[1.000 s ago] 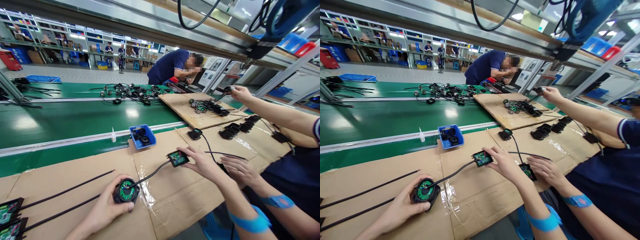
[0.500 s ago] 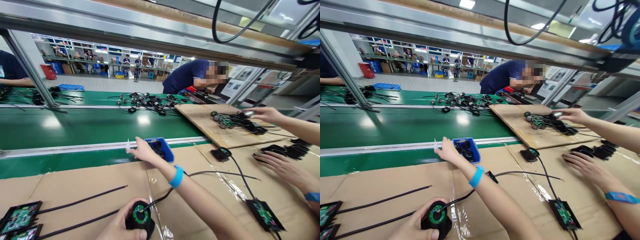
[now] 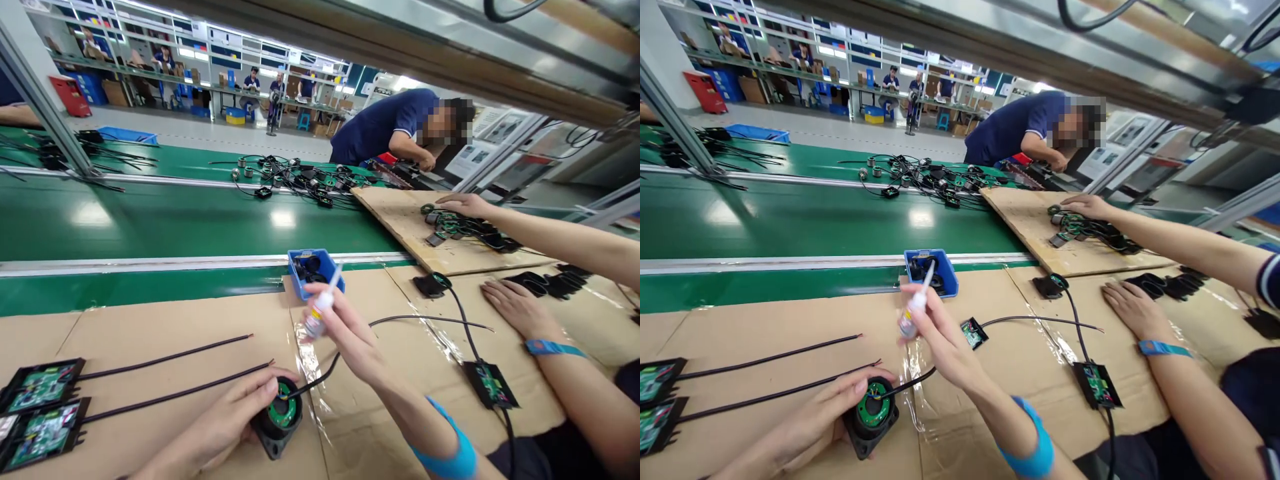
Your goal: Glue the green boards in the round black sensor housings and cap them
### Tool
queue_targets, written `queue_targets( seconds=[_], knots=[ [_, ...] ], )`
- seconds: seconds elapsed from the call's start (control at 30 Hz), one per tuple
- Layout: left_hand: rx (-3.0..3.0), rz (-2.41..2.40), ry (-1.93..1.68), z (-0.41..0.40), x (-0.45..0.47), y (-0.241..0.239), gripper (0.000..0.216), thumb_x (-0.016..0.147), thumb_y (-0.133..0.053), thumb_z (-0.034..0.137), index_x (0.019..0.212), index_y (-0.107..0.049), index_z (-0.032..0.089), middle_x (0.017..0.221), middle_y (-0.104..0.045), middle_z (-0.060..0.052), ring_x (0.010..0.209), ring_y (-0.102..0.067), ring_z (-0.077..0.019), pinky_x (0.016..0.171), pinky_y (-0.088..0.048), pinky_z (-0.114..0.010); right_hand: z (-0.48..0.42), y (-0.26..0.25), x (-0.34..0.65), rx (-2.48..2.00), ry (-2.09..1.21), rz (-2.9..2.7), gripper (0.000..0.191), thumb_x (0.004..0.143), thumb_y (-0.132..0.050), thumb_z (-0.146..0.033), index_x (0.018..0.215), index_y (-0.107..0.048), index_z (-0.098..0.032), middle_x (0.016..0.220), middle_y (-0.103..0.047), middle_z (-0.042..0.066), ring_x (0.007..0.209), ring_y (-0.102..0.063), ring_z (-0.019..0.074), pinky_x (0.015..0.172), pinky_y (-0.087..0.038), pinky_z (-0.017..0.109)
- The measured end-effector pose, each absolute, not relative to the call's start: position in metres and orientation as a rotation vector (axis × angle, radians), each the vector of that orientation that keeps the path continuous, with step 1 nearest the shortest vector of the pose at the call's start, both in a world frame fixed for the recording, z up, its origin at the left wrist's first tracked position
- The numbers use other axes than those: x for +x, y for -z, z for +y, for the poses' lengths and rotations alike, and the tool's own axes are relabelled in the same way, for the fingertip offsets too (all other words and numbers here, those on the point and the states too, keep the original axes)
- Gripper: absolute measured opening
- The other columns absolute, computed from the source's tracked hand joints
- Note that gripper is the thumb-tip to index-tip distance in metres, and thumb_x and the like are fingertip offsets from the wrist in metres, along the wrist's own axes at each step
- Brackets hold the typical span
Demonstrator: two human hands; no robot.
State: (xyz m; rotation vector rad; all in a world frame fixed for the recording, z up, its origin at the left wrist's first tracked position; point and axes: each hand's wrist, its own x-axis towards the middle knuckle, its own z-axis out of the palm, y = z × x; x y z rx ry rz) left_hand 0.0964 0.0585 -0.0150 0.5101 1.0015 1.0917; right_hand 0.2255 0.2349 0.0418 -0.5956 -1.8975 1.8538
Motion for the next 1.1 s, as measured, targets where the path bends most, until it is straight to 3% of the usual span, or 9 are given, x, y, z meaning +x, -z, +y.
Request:
queue_targets(
  seconds=[0.13, 0.3, 0.53, 0.73, 0.83, 0.93, 1.1],
  knots=[
    [0.879, 1.061, -1.094, 0.060, 0.092, 0.006, 0.052, 0.079, -0.074, 0.051, 0.122, -0.065, 0.023, 0.127, -0.061, -0.006, 0.123, -0.051, -0.0262, 0.108, -0.038, -0.037, 0.201, -0.021, 0.293, -0.577, -2.128, -1.586, 0.035, 0.095, -0.057, -0.046, 0.127, -0.049, -0.034, 0.092, -0.050, 0.002, 0.074, -0.056, 0.0133, 0.053, -0.052, 0.022],
    [1.059, 1.194, -1.077, 0.060, 0.097, 0.002, 0.058, 0.067, -0.082, 0.021, 0.121, -0.064, 0.024, 0.126, -0.063, -0.005, 0.120, -0.055, -0.0258, 0.111, -0.038, -0.040, 0.171, 0.010, 0.325, -0.840, -2.056, -1.253, 0.026, 0.086, -0.069, -0.047, 0.093, -0.063, -0.023, 0.077, -0.050, 0.000, 0.054, -0.031, 0.0039, 0.045, -0.030, 0.012],
    [1.129, 1.419, -0.951, 0.060, 0.106, 0.003, 0.058, 0.062, -0.083, 0.013, 0.115, -0.068, 0.029, 0.118, -0.066, -0.003, 0.129, -0.048, -0.0290, 0.118, -0.023, -0.053, 0.156, 0.021, 0.336, -0.948, -2.106, -0.872, 0.031, 0.072, -0.083, -0.037, 0.096, -0.070, -0.023, 0.088, -0.055, 0.003, 0.051, -0.011, 0.0010, 0.038, -0.021, 0.012],
    [1.148, 1.446, -0.888, 0.060, 0.106, 0.002, 0.057, 0.062, -0.085, 0.017, 0.115, -0.068, 0.030, 0.120, -0.066, -0.002, 0.134, -0.040, -0.0307, 0.117, -0.023, -0.052, 0.149, 0.021, 0.324, -1.158, -1.971, -0.586, 0.049, 0.057, -0.090, -0.051, 0.092, -0.074, -0.021, 0.086, -0.057, 0.007, 0.054, -0.027, 0.0037, 0.038, -0.030, 0.010],
    [1.134, 1.448, -0.871, 0.060, 0.106, 0.002, 0.060, 0.061, -0.087, 0.020, 0.116, -0.067, 0.031, 0.118, -0.065, -0.002, 0.126, -0.047, -0.0308, 0.114, -0.030, -0.051, 0.149, 0.013, 0.313, -1.147, -1.862, -0.674, 0.043, 0.066, -0.083, -0.057, 0.088, -0.072, -0.021, 0.079, -0.056, 0.004, 0.050, -0.030, 0.0031, 0.035, -0.030, 0.009],
    [1.148, 1.476, -0.850, 0.057, 0.108, 0.005, 0.062, 0.060, -0.089, 0.022, 0.117, -0.067, 0.034, 0.122, -0.061, -0.003, 0.128, -0.045, -0.0315, 0.112, -0.033, -0.050, 0.149, 0.006, 0.308, -1.038, -1.756, -0.907, 0.032, 0.077, -0.077, -0.051, 0.086, -0.069, -0.022, 0.081, -0.059, 0.004, 0.045, -0.032, 0.0015, 0.034, -0.031, 0.009],
    [1.155, 1.517, -0.789, 0.052, 0.111, 0.008, 0.064, 0.060, -0.089, 0.026, 0.119, -0.065, 0.038, 0.128, -0.055, -0.002, 0.136, -0.034, -0.0333, 0.114, -0.031, -0.050, 0.142, 0.002, 0.311, -0.988, -1.522, -1.351, 0.026, 0.086, -0.071, -0.040, 0.106, -0.066, -0.024, 0.086, -0.065, 0.005, 0.050, -0.051, 0.0074, 0.043, -0.044, 0.016]
  ],
)
